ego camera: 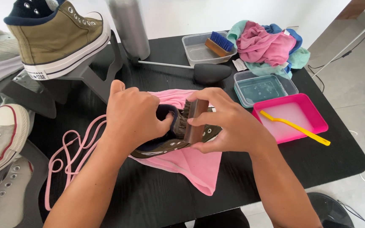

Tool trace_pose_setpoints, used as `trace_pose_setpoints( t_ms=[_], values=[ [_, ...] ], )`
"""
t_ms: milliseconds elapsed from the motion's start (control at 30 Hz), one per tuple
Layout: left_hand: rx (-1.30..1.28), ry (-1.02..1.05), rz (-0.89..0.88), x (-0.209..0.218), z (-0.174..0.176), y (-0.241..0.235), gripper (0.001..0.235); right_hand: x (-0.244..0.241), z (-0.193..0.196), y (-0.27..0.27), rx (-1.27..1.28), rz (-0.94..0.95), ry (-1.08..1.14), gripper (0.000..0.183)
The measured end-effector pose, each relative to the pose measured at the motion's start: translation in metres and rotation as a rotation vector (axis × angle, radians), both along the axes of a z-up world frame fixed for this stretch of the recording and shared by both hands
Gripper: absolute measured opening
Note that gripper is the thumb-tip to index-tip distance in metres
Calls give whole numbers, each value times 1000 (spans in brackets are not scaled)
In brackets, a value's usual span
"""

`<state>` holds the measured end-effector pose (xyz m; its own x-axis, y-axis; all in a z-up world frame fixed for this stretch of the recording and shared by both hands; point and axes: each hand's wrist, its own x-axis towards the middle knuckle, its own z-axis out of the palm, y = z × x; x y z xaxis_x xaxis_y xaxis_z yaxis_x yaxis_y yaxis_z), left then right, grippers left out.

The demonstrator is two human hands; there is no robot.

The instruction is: The person cleans a high-top sneaker by scrubbing the interior and exterior surfaces with a brush. They rotate the shoe to access different areas, including the tongue, eyelets, and heel, while working over a pink cloth on a table.

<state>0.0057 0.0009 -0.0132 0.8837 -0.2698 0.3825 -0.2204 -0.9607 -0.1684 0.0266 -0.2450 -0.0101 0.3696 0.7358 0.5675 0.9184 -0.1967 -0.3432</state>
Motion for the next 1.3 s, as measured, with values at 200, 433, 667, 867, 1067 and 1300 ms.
trace_pose_setpoints(
  t_ms=[200,433,667,867,1067,1300],
  values=[
    [2,14,-11,-4,2,-4,54,11,-4,-4,-160,-123,98,42],
    [96,261,-41,-13,0,-4,44,6,-11,5,81,-75,59,55],
    [113,372,41,-21,0,-3,49,10,-26,20,329,-121,48,52],
    [-7,462,3,-29,36,-14,28,16,-37,28,455,-343,108,43],
    [40,460,17,-30,29,-16,26,14,-39,34,515,-408,157,43],
    [15,519,54,-35,35,-22,23,15,-42,31,476,-231,227,44]
  ],
)
